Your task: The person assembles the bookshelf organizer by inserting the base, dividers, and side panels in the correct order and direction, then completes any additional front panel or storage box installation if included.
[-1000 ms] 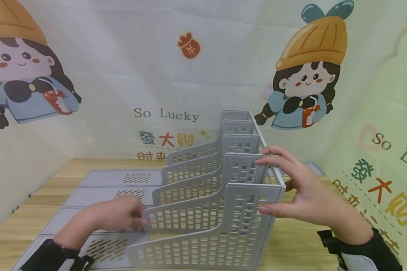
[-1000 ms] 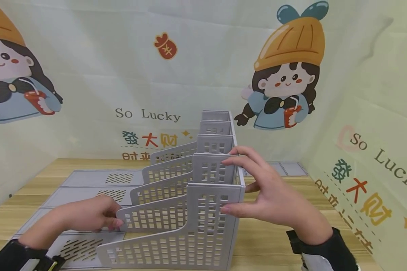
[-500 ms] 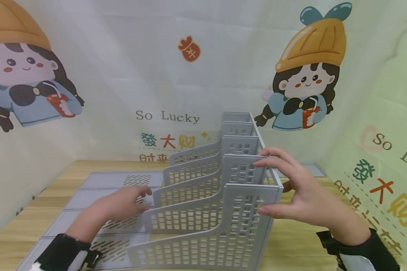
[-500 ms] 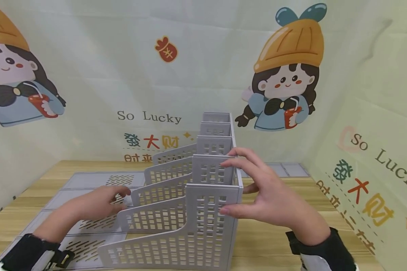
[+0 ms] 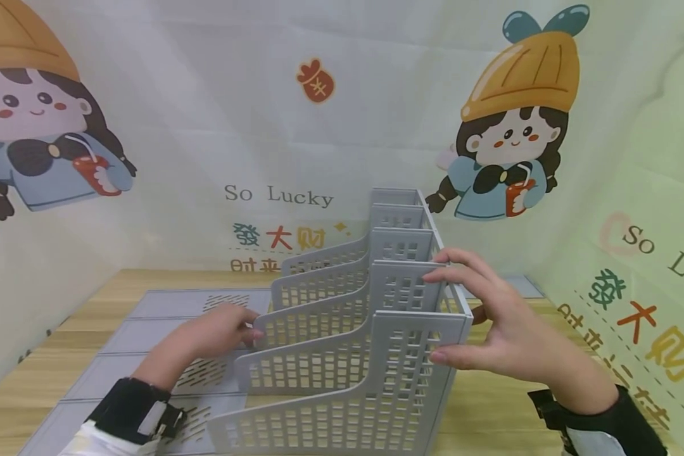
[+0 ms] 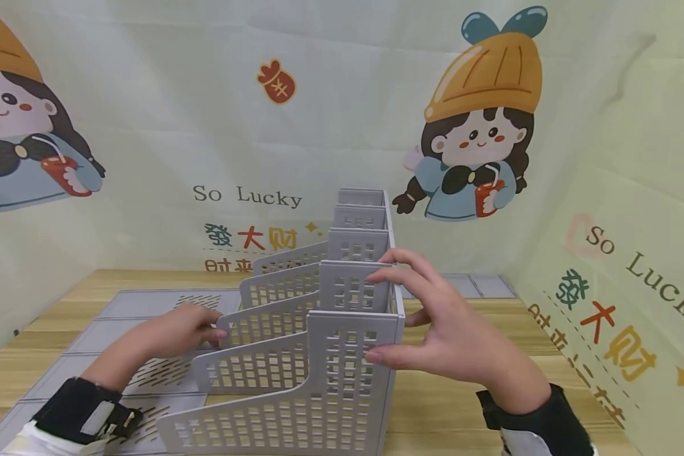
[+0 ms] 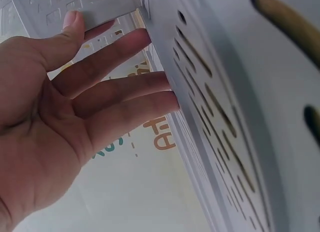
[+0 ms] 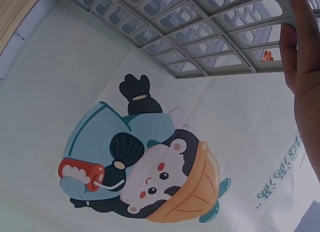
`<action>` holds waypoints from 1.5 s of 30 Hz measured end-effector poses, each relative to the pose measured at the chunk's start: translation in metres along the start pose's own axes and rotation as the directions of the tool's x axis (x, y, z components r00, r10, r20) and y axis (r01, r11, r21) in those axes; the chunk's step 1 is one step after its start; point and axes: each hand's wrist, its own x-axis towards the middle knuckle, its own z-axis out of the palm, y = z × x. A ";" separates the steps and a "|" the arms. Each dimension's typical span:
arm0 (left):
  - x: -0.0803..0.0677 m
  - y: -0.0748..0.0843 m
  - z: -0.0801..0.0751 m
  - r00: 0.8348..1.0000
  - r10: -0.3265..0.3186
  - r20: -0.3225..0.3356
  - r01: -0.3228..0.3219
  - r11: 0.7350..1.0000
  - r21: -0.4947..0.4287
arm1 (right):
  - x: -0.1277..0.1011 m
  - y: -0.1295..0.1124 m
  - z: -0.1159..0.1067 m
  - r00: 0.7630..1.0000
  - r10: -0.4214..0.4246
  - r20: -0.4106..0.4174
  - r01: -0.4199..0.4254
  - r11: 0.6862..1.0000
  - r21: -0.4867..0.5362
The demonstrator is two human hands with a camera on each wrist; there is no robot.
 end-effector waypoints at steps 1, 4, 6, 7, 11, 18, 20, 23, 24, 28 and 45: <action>0.000 -0.001 -0.001 1.000 -0.001 0.002 0.001 1.000 -0.001 | 0.000 0.000 0.000 1.000 0.001 0.001 -0.001 1.000 0.002; 0.000 -0.002 -0.001 1.000 0.002 0.006 -0.002 1.000 -0.001 | 0.000 -0.001 0.001 1.000 0.007 0.003 -0.007 1.000 0.011; -0.001 -0.003 -0.002 1.000 0.015 0.005 -0.015 1.000 -0.006 | 0.000 -0.001 0.001 1.000 0.009 0.004 -0.009 1.000 0.014; -0.001 -0.003 -0.002 1.000 0.022 0.007 -0.022 1.000 -0.015 | 0.000 -0.001 0.001 1.000 0.010 0.004 -0.010 1.000 0.016; -0.003 -0.005 -0.004 1.000 0.000 0.017 0.001 0.998 -0.070 | 0.001 0.000 0.001 1.000 0.007 0.012 -0.007 0.999 0.039; -0.005 -0.004 -0.006 0.998 -0.024 0.050 0.029 0.995 -0.093 | 0.001 0.001 0.002 1.000 0.004 0.021 -0.005 0.997 0.076; -0.006 -0.004 -0.006 0.998 -0.022 0.056 0.027 0.994 -0.101 | 0.001 0.001 0.002 1.000 0.005 0.022 -0.007 0.997 0.077; -0.007 -0.004 -0.007 0.998 -0.014 0.061 0.021 0.993 -0.120 | 0.000 0.001 0.002 1.000 0.007 0.022 -0.008 0.997 0.075; -0.008 -0.004 -0.007 0.998 -0.011 0.061 0.019 0.992 -0.125 | 0.000 0.001 0.002 1.000 0.005 0.021 -0.007 0.997 0.072; -0.008 -0.003 -0.009 0.998 -0.005 0.063 0.013 0.992 -0.126 | 0.001 0.001 0.002 1.000 0.000 0.018 -0.001 0.998 0.066; -0.010 -0.001 -0.008 0.997 -0.017 0.074 0.024 0.995 -0.093 | 0.002 -0.004 0.002 1.000 0.020 0.014 -0.021 0.998 0.055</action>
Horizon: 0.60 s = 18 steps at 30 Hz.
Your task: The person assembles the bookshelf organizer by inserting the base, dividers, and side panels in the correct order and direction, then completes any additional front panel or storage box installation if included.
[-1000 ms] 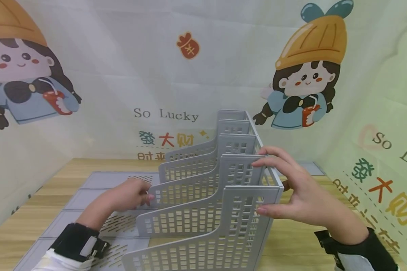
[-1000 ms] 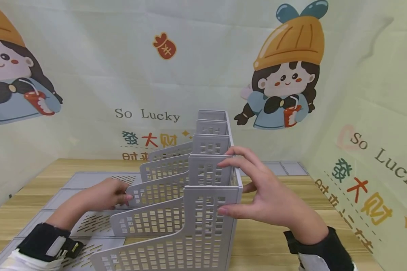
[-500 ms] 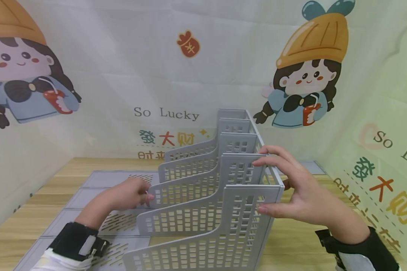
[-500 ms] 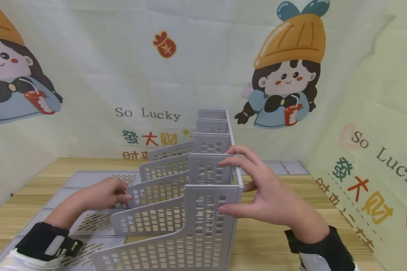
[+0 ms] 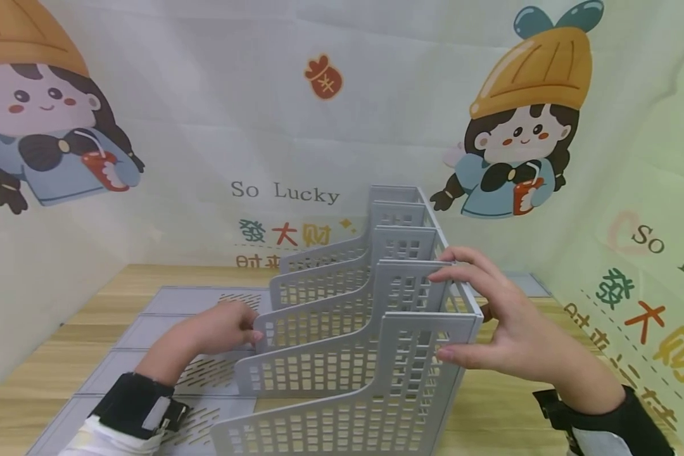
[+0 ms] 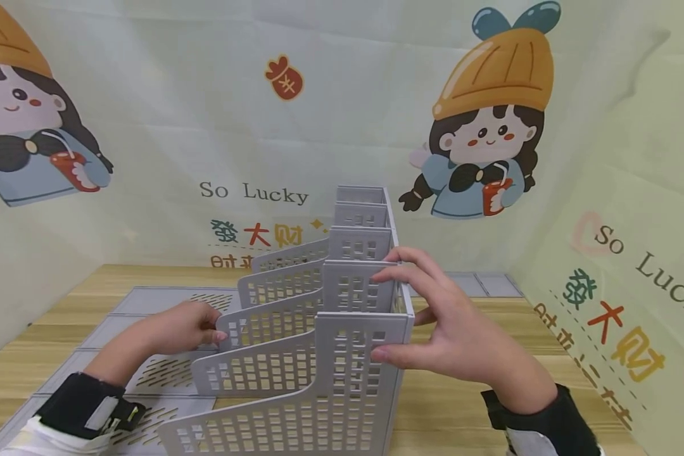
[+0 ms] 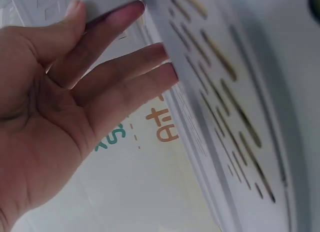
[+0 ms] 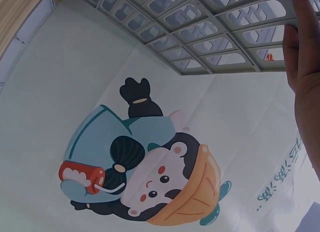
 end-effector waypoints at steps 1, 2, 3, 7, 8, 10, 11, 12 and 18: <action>0.000 -0.001 0.000 1.000 0.005 -0.004 -0.005 1.000 0.008 | 0.000 0.000 0.000 1.000 0.000 0.000 0.000 1.000 -0.006; -0.001 -0.002 0.000 1.000 0.011 -0.006 -0.011 1.000 0.010 | 0.001 0.000 0.001 1.000 -0.002 -0.001 0.002 1.000 -0.008; -0.001 -0.003 0.000 1.000 0.017 -0.006 -0.017 1.000 0.011 | 0.001 -0.001 0.001 1.000 -0.003 0.000 0.003 1.000 -0.008; 0.000 -0.003 -0.001 1.000 0.011 0.005 -0.010 1.000 -0.027 | 0.000 0.000 -0.001 1.000 -0.006 0.000 0.006 1.000 -0.014; 0.000 -0.004 0.000 1.000 0.000 0.009 0.001 0.999 -0.041 | 0.000 0.000 -0.001 1.000 -0.009 0.001 0.009 1.000 -0.013; -0.001 -0.003 0.000 1.000 -0.023 0.016 0.023 0.998 -0.059 | 0.000 0.001 -0.001 1.000 -0.013 0.003 0.013 1.000 -0.012; -0.002 -0.003 -0.001 0.999 -0.027 0.019 0.028 0.998 -0.062 | 0.000 0.001 -0.001 1.000 -0.015 0.005 0.015 1.000 -0.011; -0.002 -0.002 -0.001 0.999 -0.038 0.022 0.039 0.997 -0.067 | 0.000 0.001 -0.001 1.000 -0.017 0.005 0.017 1.000 -0.013; 0.000 0.003 0.000 0.999 -0.032 0.001 0.032 0.999 -0.008 | 0.000 0.002 -0.001 1.000 -0.011 0.005 0.012 1.000 -0.008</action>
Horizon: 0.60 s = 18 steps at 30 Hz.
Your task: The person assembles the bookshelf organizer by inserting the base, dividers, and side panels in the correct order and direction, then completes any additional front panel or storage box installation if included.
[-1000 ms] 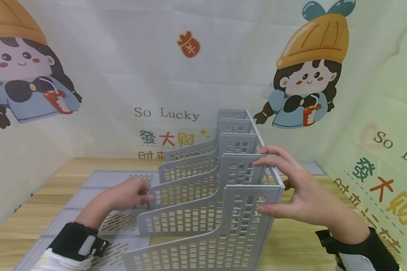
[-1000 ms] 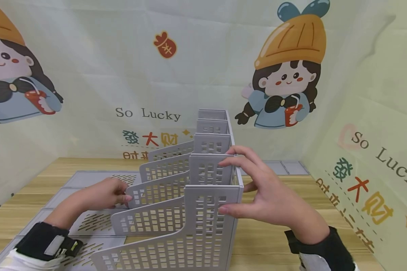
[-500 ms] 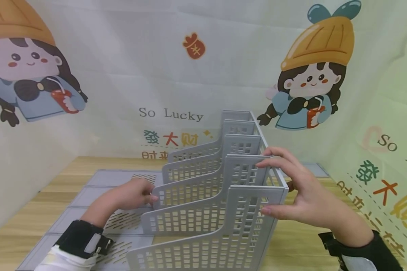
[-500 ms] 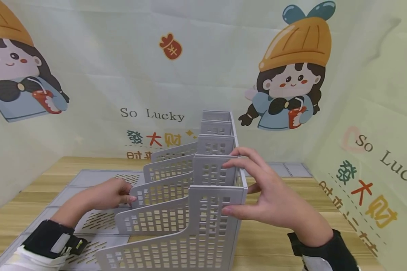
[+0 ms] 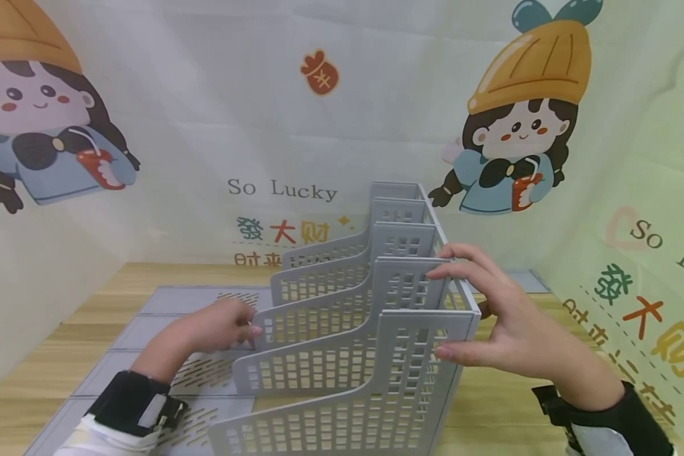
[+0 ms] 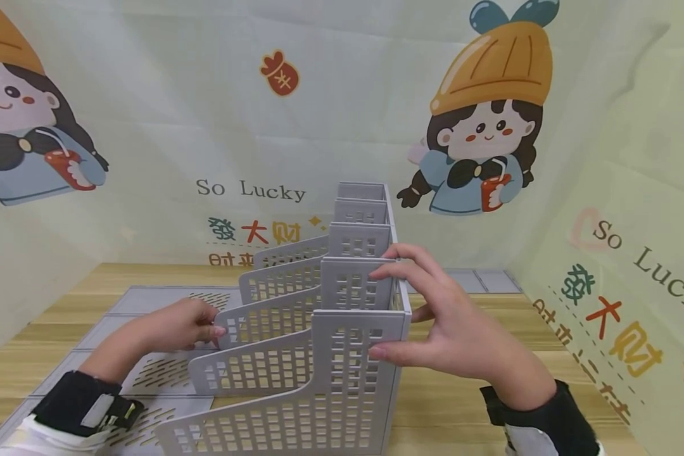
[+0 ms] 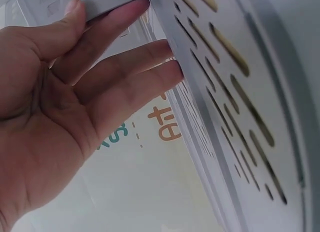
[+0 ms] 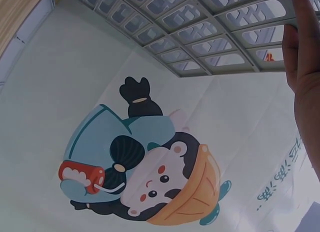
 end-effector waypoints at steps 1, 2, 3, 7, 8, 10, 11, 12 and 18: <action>0.001 0.001 0.001 1.000 0.005 -0.008 -0.005 1.000 0.017 | 0.000 0.000 0.000 1.000 0.000 0.002 0.000 1.000 0.006; 0.001 0.001 0.001 1.000 0.006 -0.016 -0.006 0.999 0.033 | 0.000 -0.001 0.000 1.000 0.000 0.003 0.000 1.000 0.011; 0.002 0.002 0.002 1.000 0.010 -0.023 -0.009 0.999 0.046 | 0.000 -0.001 0.000 1.000 -0.001 0.003 0.001 1.000 0.017; 0.004 0.004 0.001 1.000 0.017 -0.025 -0.015 0.996 0.083 | -0.001 -0.001 -0.001 1.000 0.000 0.005 0.000 1.000 0.028; 0.004 0.004 0.001 1.000 0.020 -0.018 -0.018 0.996 0.088 | -0.001 0.000 -0.001 1.000 0.000 0.006 0.000 1.000 0.026; 0.004 0.003 -0.003 1.000 0.010 0.001 -0.011 0.997 0.081 | -0.001 0.000 -0.001 1.000 0.001 0.006 -0.001 1.000 0.024; 0.005 0.003 -0.005 1.000 -0.005 0.013 0.004 0.998 0.056 | -0.001 0.000 -0.002 1.000 0.003 0.007 -0.003 1.000 0.026; 0.005 0.002 -0.008 0.999 -0.028 0.026 0.028 0.999 0.027 | -0.001 0.000 -0.002 1.000 0.003 0.007 -0.003 1.000 0.027; 0.037 -0.006 -0.020 0.992 -0.112 -0.057 0.113 0.994 0.012 | -0.001 0.001 -0.001 1.000 0.002 0.011 -0.002 0.999 0.037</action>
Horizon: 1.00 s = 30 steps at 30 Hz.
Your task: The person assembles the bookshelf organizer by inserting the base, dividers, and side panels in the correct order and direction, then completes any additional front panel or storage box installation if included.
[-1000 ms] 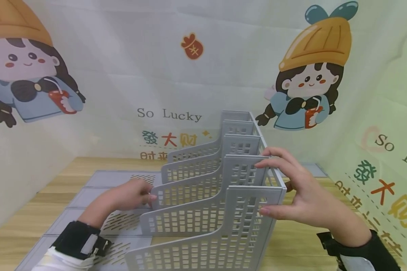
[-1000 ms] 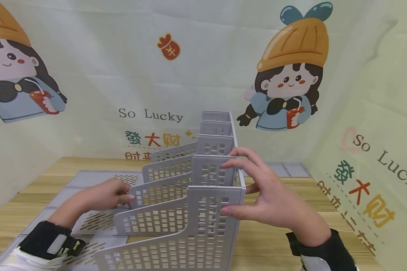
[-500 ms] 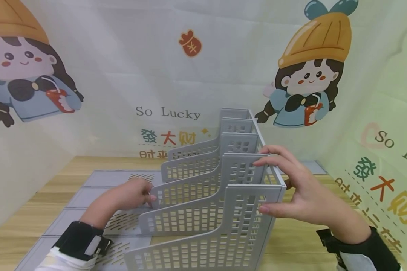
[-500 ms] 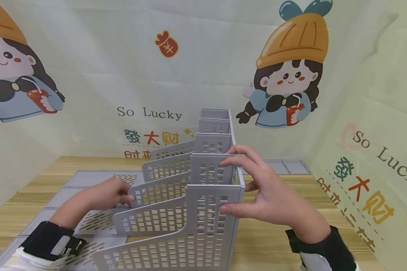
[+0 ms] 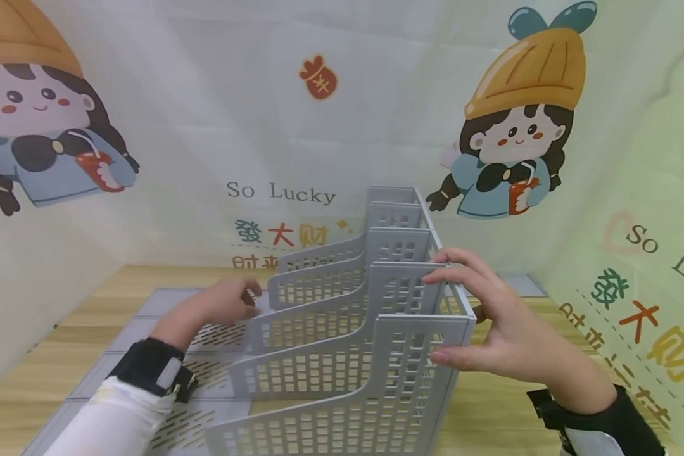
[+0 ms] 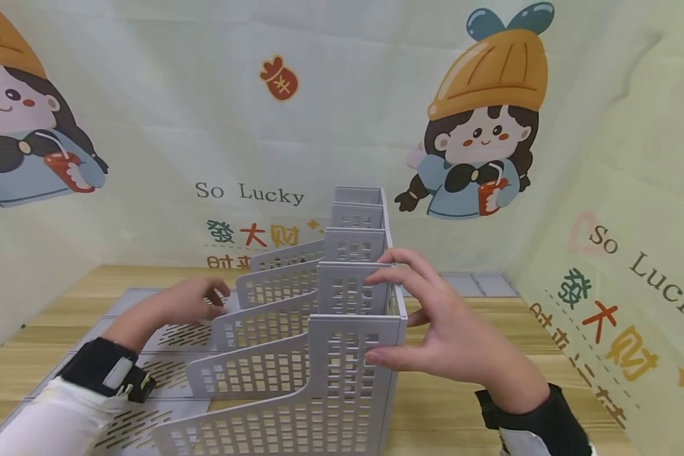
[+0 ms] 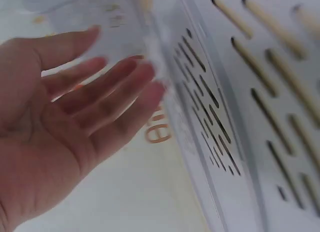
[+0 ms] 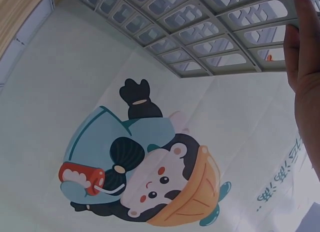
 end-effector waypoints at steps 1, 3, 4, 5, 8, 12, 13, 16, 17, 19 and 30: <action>0.009 0.000 0.000 1.000 0.011 -0.024 -0.011 1.000 0.022 | 0.000 0.000 0.000 1.000 0.000 0.000 0.000 1.000 -0.006; 0.026 0.000 0.000 0.998 0.039 -0.056 -0.035 0.998 0.059 | -0.001 0.000 -0.001 1.000 -0.006 -0.005 0.006 1.000 -0.019; 0.033 0.000 0.001 0.997 0.048 -0.062 -0.043 0.996 0.072 | -0.001 -0.001 -0.001 1.000 -0.002 -0.007 0.002 1.000 -0.023; 0.040 -0.001 0.003 0.997 0.049 -0.064 -0.045 0.997 0.065 | -0.002 -0.001 0.000 1.000 0.005 -0.009 -0.005 1.000 -0.026; 0.052 -0.005 0.005 0.995 0.063 -0.081 -0.058 0.997 0.053 | -0.003 -0.001 0.002 1.000 0.015 -0.014 -0.015 0.999 -0.034; 0.053 -0.012 0.005 0.994 0.083 -0.070 -0.083 0.997 0.004 | -0.002 0.001 0.003 1.000 0.000 -0.019 -0.001 0.999 -0.050; 0.051 -0.013 0.005 0.994 0.088 -0.061 -0.088 0.996 -0.009 | -0.002 0.001 0.002 1.000 -0.006 -0.020 0.005 0.998 -0.057; 0.046 -0.017 0.005 0.995 0.092 -0.036 -0.094 0.995 -0.042 | 0.000 0.002 0.002 1.000 -0.018 -0.015 0.017 0.999 -0.050; 0.045 -0.019 0.005 0.994 0.105 -0.035 -0.107 0.993 -0.044 | 0.000 0.002 0.002 1.000 -0.014 -0.013 0.013 0.999 -0.047; 0.043 -0.021 0.006 0.991 0.131 -0.038 -0.132 0.990 -0.042 | 0.000 0.003 0.002 1.000 -0.011 -0.010 0.010 0.999 -0.038; 0.042 -0.025 0.008 0.986 0.151 -0.072 -0.158 0.982 -0.104 | 0.000 0.003 0.002 1.000 -0.003 -0.011 0.003 1.000 0.008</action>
